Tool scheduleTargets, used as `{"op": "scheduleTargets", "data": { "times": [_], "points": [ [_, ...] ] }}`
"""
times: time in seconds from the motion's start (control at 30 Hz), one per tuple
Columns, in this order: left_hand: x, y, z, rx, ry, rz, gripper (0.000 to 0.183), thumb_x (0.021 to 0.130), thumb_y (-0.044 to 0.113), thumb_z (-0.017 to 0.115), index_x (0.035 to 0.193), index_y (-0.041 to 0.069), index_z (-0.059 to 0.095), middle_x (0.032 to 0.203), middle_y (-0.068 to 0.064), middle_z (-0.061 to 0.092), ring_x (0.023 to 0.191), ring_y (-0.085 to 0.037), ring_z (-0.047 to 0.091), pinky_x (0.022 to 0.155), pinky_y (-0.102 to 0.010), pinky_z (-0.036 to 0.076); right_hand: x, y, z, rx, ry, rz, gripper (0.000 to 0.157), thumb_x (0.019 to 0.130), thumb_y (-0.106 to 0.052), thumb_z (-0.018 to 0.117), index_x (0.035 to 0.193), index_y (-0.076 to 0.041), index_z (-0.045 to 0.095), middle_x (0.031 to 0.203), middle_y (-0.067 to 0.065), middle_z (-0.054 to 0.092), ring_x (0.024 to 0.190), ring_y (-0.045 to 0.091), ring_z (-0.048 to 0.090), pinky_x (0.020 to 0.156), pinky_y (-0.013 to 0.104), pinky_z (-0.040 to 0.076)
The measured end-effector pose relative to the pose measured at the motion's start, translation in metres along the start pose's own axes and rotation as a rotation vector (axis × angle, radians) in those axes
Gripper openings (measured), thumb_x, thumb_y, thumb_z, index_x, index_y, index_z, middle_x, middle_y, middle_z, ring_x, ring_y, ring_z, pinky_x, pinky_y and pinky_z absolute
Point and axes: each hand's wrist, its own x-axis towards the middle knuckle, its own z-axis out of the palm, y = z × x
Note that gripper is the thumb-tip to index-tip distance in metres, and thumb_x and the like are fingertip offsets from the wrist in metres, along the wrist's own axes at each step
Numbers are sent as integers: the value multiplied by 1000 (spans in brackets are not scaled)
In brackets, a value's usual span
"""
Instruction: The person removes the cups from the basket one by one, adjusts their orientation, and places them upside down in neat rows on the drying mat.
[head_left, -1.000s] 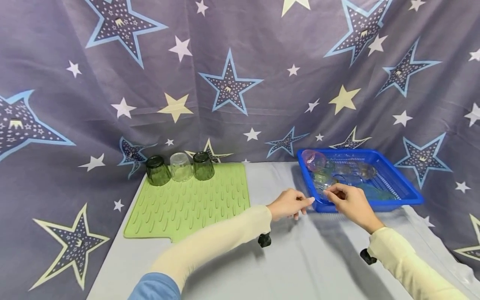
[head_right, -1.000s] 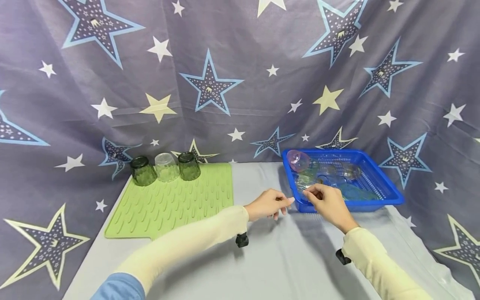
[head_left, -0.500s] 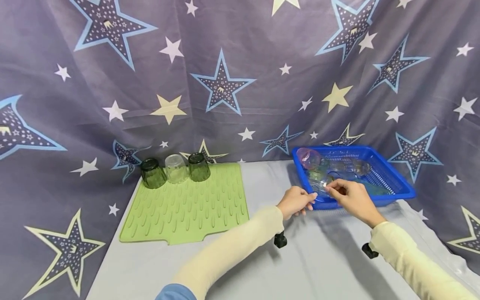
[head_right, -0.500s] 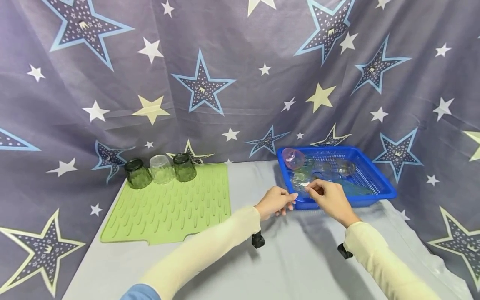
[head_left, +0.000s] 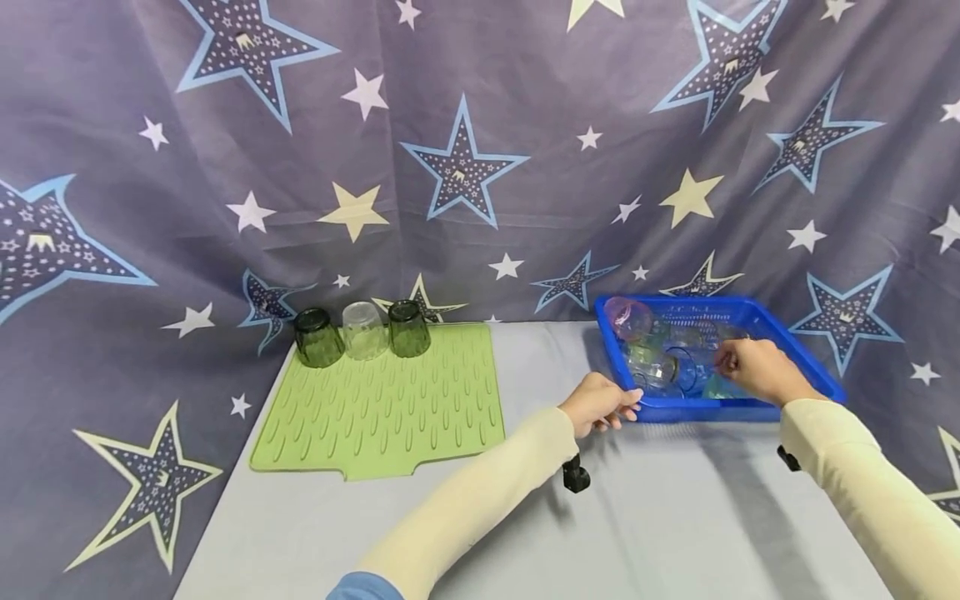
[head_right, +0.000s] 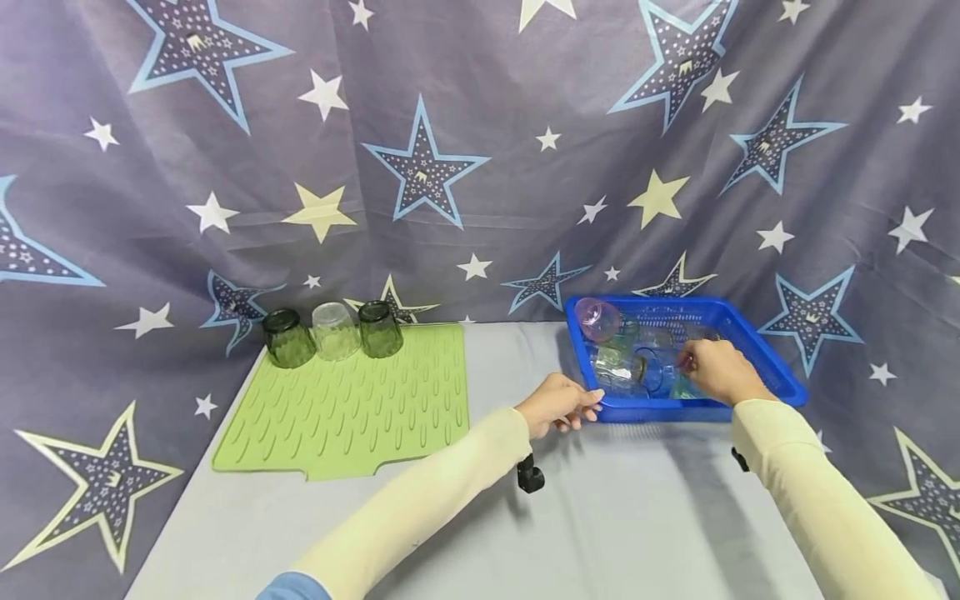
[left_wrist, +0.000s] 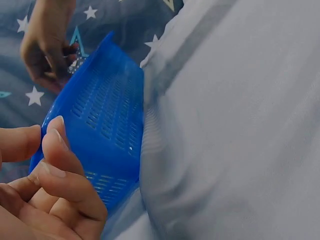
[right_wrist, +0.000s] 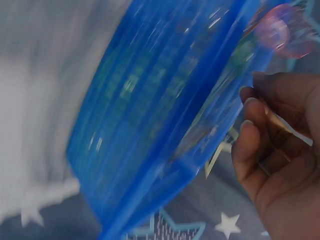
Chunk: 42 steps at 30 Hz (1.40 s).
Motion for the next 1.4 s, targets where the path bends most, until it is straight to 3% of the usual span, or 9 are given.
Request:
{"op": "scheduleTargets", "data": {
  "times": [0.1,0.33,0.5,0.6,0.7,0.83,1.03,1.3,1.4],
  "points": [
    [-1,1,2,9,11,-7,28,99,26,72,79,8,77,69,-5,72,41,-10,46,39,-24,29,-1,15,0,-44,-46,51,6,92,-4,70,94,1,74,85,14,72,85,43,68,75,61,54],
    [-3,2,5,18,30,-5,29,100,26,70,78,8,77,70,-5,72,41,-10,45,39,-24,29,0,30,7,-36,-118,155,28,96,-21,72,88,5,73,82,20,71,78,44,68,73,63,53],
    [-5,2,4,25,39,-5,30,100,26,70,76,9,76,70,-5,72,42,-10,45,40,-25,29,10,25,16,-56,-119,145,19,95,-14,69,83,2,69,83,23,69,80,49,66,69,63,52],
    [-6,1,4,24,48,-6,31,100,26,70,75,10,76,70,-5,72,42,-10,44,40,-25,29,19,16,24,-88,-87,105,25,93,-11,63,70,-3,61,74,20,65,72,44,65,66,62,51],
    [-7,-1,5,23,55,-3,31,100,27,70,74,10,76,68,-4,71,42,-10,44,40,-25,28,28,7,31,-107,-61,117,33,95,-17,59,64,-7,54,73,23,63,68,42,63,65,62,50],
    [-10,0,5,24,60,6,31,100,27,70,75,9,76,67,-4,70,42,-11,44,42,-26,28,36,1,35,-134,-72,151,37,98,-25,64,74,3,62,85,34,64,73,50,65,66,66,52],
    [-14,1,10,28,65,5,32,99,27,71,73,9,75,67,-5,70,43,-11,45,42,-26,27,34,4,39,-155,-65,153,28,84,-15,75,85,12,67,89,39,64,74,58,64,64,67,52],
    [-14,2,8,39,90,14,32,99,26,72,72,8,75,65,-4,70,42,-11,44,41,-25,27,38,-1,45,-220,17,89,10,82,-3,64,79,7,64,85,36,65,69,57,64,54,64,51],
    [-14,2,6,43,87,17,33,99,26,72,71,8,75,65,-4,70,42,-11,45,41,-25,27,41,-5,44,-250,72,62,10,83,1,60,74,5,64,79,34,65,65,56,63,51,64,50]
  ]
}}
